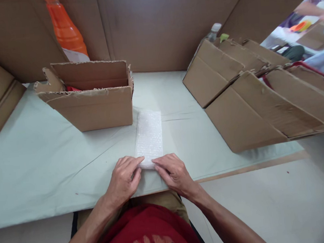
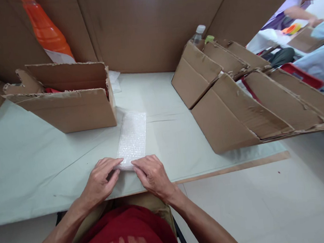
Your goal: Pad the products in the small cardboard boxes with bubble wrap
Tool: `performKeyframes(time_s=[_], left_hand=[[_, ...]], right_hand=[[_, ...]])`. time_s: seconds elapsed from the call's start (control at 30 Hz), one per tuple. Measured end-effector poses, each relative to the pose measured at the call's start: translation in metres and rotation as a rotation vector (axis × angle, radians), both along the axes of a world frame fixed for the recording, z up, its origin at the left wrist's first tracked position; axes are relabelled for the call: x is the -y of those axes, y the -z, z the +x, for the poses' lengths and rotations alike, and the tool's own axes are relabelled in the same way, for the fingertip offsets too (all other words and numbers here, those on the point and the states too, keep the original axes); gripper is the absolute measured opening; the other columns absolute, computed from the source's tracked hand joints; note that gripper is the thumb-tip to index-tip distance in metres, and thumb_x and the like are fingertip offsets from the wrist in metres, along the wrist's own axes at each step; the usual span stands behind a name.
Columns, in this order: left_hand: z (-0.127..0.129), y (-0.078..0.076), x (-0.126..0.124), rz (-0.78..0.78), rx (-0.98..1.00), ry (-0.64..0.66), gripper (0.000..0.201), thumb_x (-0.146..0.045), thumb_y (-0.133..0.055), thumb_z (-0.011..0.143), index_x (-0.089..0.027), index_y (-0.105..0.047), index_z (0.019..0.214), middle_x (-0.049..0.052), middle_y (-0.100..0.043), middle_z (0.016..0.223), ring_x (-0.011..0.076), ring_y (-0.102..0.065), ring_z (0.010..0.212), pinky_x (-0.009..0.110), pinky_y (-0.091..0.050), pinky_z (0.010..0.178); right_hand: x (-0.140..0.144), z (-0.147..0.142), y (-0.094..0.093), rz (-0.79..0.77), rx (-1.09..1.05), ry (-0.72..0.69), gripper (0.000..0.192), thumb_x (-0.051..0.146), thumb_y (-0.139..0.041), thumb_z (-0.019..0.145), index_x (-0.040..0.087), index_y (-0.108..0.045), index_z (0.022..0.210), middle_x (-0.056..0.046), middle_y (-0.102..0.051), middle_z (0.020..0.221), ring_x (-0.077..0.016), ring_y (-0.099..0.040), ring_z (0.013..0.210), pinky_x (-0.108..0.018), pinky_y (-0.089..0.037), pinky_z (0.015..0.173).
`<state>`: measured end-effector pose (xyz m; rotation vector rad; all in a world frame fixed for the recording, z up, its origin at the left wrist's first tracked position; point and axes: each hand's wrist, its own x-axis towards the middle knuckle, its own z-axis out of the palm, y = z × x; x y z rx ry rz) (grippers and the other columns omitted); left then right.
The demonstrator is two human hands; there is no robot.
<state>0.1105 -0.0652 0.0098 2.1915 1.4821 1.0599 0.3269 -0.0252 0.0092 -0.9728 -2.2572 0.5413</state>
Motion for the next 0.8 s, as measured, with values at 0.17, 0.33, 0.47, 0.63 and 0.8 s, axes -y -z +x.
performKeyframes(time_s=[0.17,0.33,0.47,0.63,0.8], left_hand=[[0.002,-0.006,0.002,-0.181,0.113,-0.047,0.032,-0.018,-0.055,0.091,-0.02,-0.066,0.12,0.006,-0.078,0.105,0.0176,-0.072,0.086,0.031,-0.058,0.077],[0.007,-0.001,-0.01,-0.234,0.076,-0.15,0.036,-0.02,-0.056,0.088,-0.022,-0.066,0.123,0.003,-0.077,0.097,0.0158,-0.069,0.072,0.03,-0.059,0.077],[0.01,0.004,-0.02,-0.186,-0.01,-0.186,0.036,-0.019,-0.056,0.089,-0.022,-0.065,0.124,0.003,-0.074,0.096,0.0173,-0.069,0.079,0.03,-0.057,0.08],[0.007,0.001,-0.014,-0.013,-0.027,-0.18,0.032,-0.022,-0.056,0.093,-0.019,-0.062,0.124,0.011,-0.067,0.116,0.0243,-0.065,0.107,0.039,-0.054,0.093],[0.0,-0.003,0.005,0.027,-0.026,-0.019,0.039,-0.013,-0.056,0.09,-0.019,-0.058,0.129,0.011,-0.071,0.117,0.0249,-0.064,0.11,0.042,-0.053,0.095]], right_hand=[[0.006,0.005,-0.004,-0.114,-0.09,0.006,0.02,0.023,-0.057,0.098,0.024,-0.069,0.114,-0.005,-0.077,0.102,-0.02,-0.071,0.094,-0.034,-0.056,0.083],[0.012,0.01,-0.008,0.185,-0.009,0.105,0.026,0.02,-0.061,0.094,0.025,-0.066,0.118,-0.01,-0.071,0.116,-0.026,-0.067,0.105,-0.043,-0.052,0.086],[0.013,0.01,-0.007,0.236,0.134,0.02,0.028,0.019,-0.061,0.093,0.024,-0.063,0.12,-0.011,-0.07,0.122,-0.0283,-0.063,0.114,-0.046,-0.048,0.092],[0.003,0.005,0.001,0.186,0.196,-0.015,0.027,0.016,-0.057,0.096,0.023,-0.063,0.121,-0.01,-0.073,0.119,-0.0268,-0.065,0.109,-0.046,-0.046,0.092],[-0.002,0.004,-0.004,0.053,0.027,-0.054,0.022,0.019,-0.057,0.098,0.021,-0.065,0.119,-0.007,-0.077,0.107,-0.0228,-0.069,0.095,-0.04,-0.05,0.086]])
